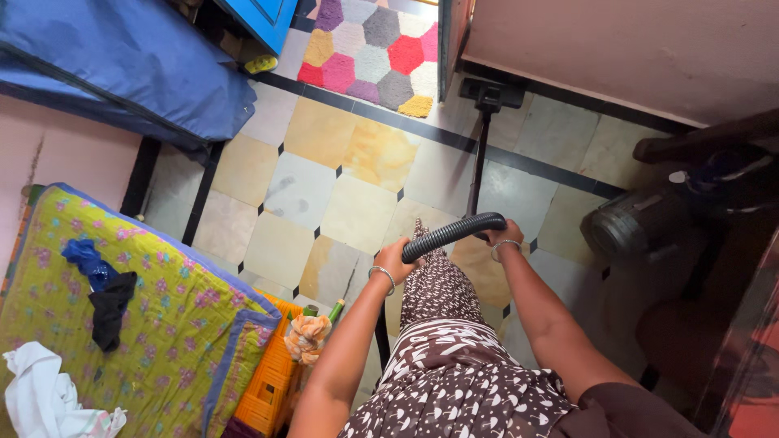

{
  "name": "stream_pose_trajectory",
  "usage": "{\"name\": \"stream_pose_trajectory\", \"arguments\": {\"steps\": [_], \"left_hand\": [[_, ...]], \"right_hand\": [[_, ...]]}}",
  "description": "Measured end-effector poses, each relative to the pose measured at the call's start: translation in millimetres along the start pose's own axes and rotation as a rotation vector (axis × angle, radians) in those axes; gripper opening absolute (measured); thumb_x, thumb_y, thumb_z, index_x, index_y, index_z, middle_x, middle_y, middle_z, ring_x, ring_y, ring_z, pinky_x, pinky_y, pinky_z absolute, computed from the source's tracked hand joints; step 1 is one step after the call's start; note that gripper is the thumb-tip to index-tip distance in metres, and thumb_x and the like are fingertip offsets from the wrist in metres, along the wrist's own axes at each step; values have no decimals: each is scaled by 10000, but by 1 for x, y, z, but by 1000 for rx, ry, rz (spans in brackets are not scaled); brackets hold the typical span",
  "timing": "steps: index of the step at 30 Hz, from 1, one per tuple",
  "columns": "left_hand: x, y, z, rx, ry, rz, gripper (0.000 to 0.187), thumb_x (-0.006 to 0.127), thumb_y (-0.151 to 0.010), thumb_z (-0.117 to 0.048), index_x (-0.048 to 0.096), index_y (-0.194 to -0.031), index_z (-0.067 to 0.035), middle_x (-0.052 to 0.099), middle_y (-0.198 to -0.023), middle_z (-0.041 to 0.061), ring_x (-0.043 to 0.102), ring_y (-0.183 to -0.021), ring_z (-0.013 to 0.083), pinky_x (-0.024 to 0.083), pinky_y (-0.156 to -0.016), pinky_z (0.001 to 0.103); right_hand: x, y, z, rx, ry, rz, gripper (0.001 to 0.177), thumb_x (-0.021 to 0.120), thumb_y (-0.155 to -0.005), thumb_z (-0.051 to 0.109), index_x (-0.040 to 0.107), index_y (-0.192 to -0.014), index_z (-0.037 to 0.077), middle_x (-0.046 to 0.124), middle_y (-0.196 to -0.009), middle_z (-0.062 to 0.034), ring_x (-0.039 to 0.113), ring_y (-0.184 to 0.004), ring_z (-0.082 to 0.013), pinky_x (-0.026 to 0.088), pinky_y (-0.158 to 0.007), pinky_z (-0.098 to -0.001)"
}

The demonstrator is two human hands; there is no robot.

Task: The person vacuums the tiled floor in a bedroom, moving the vacuum head around a bed, furniture, and a rug.

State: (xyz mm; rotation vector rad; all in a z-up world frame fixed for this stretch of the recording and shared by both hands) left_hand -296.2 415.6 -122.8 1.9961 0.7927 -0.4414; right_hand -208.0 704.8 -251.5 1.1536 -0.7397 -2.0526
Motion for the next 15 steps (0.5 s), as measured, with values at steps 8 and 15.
{"name": "stream_pose_trajectory", "arguments": {"steps": [8, 15], "left_hand": [[18, 31, -2, 85, 34, -5, 542, 886, -700, -436, 659, -1111, -165, 738, -948, 134, 713, -913, 356, 538, -789, 460], [31, 90, 8, 123, -22, 18, 479, 865, -743, -448, 669, -1083, -174, 748, -954, 122, 710, -918, 351, 536, -789, 462]], "right_hand": [[-33, 28, -24, -167, 451, 83, 519, 972, -620, 412, 784, -993, 102, 807, -903, -107, 738, -704, -200, 596, -740, -340], [-44, 93, -80, -224, 85, 120, 465, 923, -632, 214, 759, -1045, 76, 783, -922, -83, 751, -715, -189, 651, -581, -347]]}}
Point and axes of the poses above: each hand's wrist, its own y-axis away from the middle knuckle, its own x-axis out of the palm, z = x × y, the point moved 3 cm from there along -y, towards the middle knuckle
